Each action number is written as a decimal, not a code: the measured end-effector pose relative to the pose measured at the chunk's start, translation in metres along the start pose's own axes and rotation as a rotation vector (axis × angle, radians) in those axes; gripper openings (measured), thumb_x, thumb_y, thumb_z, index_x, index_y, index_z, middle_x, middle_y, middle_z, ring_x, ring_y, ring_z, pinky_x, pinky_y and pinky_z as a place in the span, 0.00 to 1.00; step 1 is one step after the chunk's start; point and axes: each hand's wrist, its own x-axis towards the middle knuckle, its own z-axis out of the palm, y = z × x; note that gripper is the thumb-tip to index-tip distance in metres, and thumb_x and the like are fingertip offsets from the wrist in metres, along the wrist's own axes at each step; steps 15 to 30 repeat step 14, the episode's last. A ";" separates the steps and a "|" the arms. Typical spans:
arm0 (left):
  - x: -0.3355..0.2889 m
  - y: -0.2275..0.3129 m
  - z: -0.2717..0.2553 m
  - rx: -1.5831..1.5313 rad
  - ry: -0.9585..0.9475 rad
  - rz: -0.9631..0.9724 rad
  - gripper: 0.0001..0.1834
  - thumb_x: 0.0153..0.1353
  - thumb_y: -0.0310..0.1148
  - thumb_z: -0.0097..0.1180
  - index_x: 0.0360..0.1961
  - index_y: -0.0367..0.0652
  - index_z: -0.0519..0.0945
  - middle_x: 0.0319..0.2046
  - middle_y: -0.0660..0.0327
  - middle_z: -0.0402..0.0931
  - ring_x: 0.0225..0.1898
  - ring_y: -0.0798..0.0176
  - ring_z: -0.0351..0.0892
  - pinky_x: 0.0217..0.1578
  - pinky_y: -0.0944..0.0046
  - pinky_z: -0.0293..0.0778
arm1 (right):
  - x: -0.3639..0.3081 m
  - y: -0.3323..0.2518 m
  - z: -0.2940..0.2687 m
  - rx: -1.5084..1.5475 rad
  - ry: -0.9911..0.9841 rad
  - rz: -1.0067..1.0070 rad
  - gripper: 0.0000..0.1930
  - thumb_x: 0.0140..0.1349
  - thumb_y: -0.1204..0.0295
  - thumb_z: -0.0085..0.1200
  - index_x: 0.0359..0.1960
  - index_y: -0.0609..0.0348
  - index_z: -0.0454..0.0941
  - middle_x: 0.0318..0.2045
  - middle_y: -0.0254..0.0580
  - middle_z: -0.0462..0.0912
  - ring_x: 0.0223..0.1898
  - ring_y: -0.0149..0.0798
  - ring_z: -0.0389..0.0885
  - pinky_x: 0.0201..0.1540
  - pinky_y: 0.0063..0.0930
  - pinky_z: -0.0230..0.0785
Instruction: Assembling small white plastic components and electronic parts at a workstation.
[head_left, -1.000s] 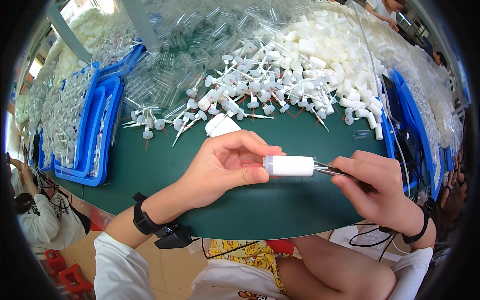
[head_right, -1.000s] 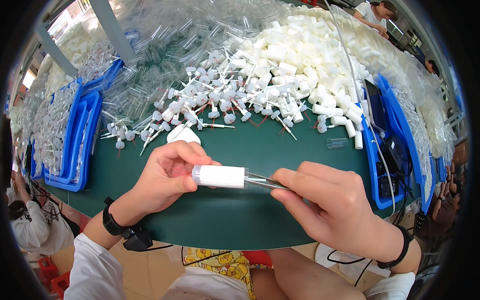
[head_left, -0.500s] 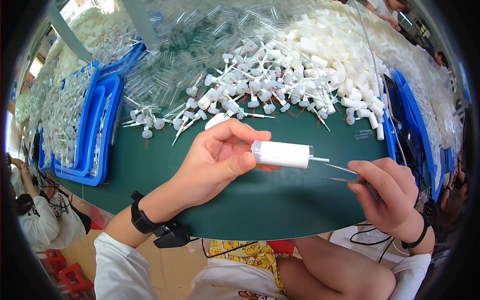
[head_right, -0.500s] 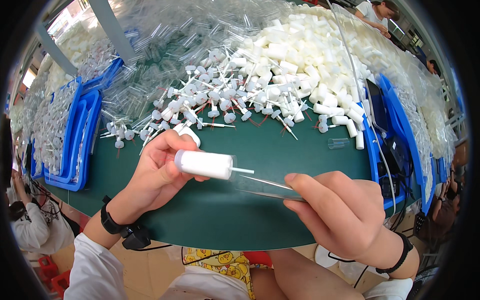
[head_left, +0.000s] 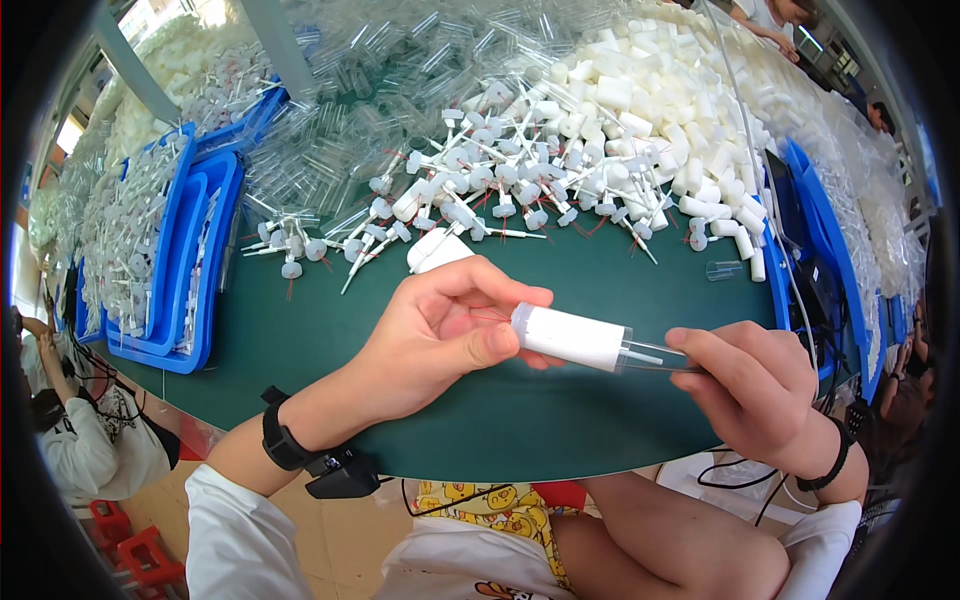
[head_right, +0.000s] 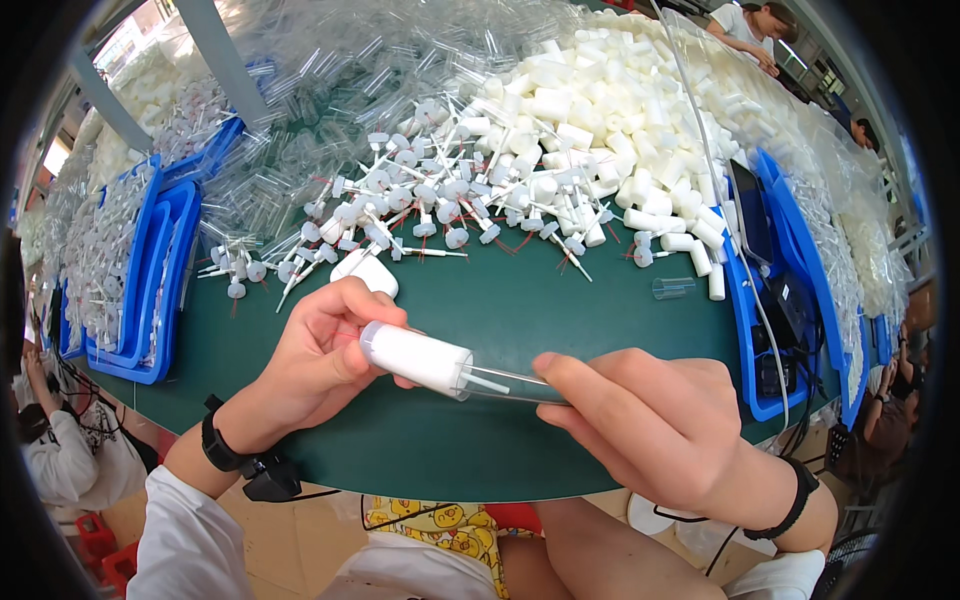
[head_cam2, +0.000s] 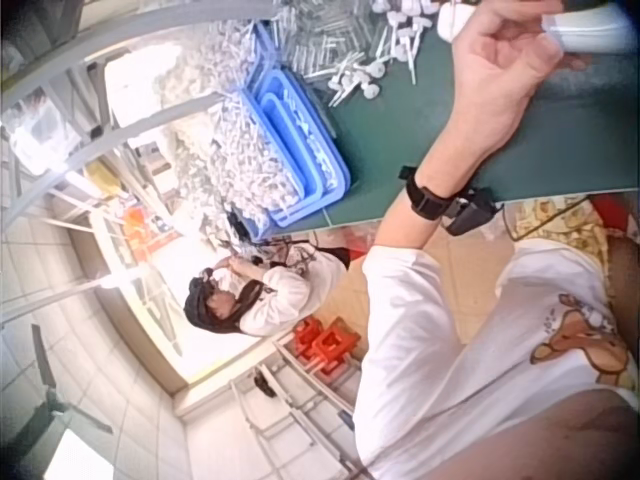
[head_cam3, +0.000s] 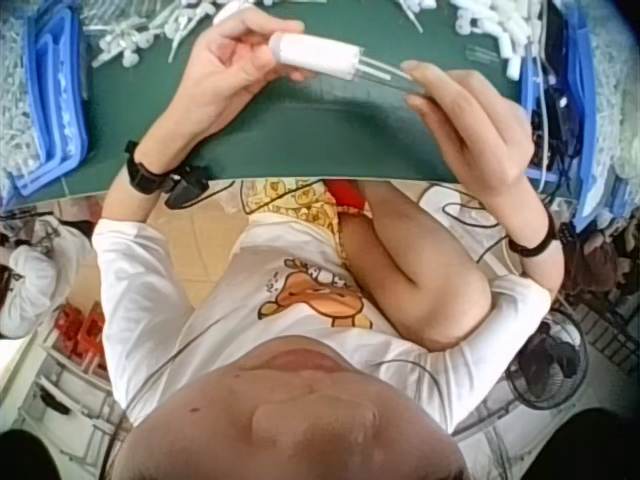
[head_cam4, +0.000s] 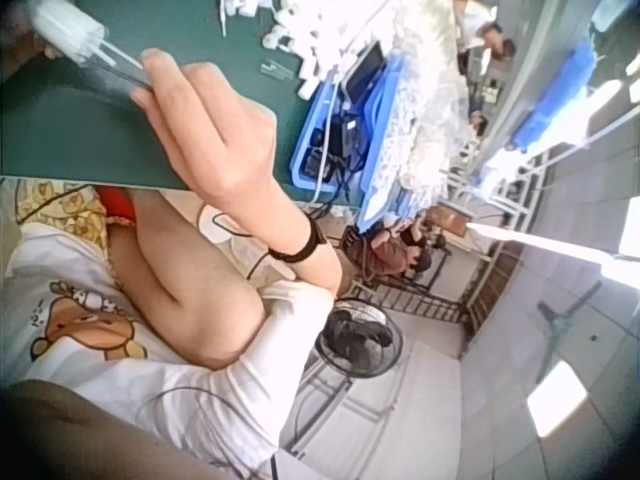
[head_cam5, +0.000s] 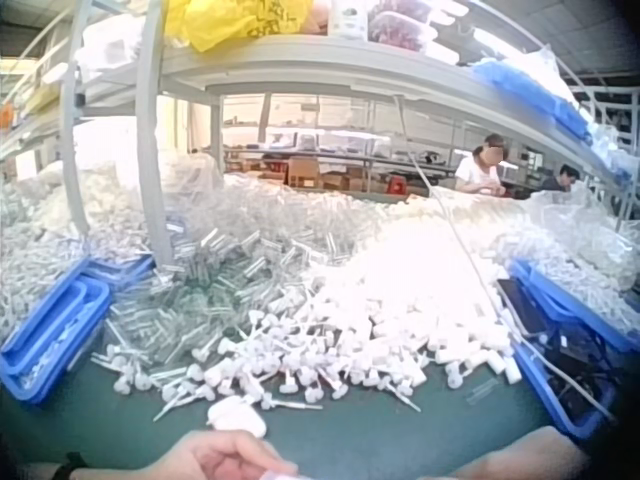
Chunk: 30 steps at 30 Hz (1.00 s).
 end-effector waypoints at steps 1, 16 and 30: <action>0.000 0.000 -0.001 -0.014 -0.032 0.008 0.17 0.58 0.32 0.56 0.45 0.34 0.71 0.43 0.52 0.74 0.43 0.58 0.77 0.46 0.61 0.74 | 0.000 0.001 0.001 0.022 -0.010 -0.010 0.16 0.42 0.76 0.63 0.36 0.66 0.78 0.20 0.36 0.75 0.14 0.29 0.70 0.13 0.21 0.58; 0.000 -0.003 0.002 0.220 0.043 0.079 0.19 0.52 0.33 0.62 0.42 0.34 0.74 0.36 0.57 0.74 0.43 0.61 0.76 0.43 0.62 0.75 | 0.001 -0.005 -0.005 -0.148 -0.239 -0.054 0.16 0.48 0.75 0.60 0.40 0.66 0.76 0.18 0.31 0.66 0.15 0.25 0.69 0.12 0.20 0.55; 0.000 -0.003 0.002 0.220 0.043 0.079 0.19 0.52 0.33 0.62 0.42 0.34 0.74 0.36 0.57 0.74 0.43 0.61 0.76 0.43 0.62 0.75 | 0.001 -0.005 -0.005 -0.148 -0.239 -0.054 0.16 0.48 0.75 0.60 0.40 0.66 0.76 0.18 0.31 0.66 0.15 0.25 0.69 0.12 0.20 0.55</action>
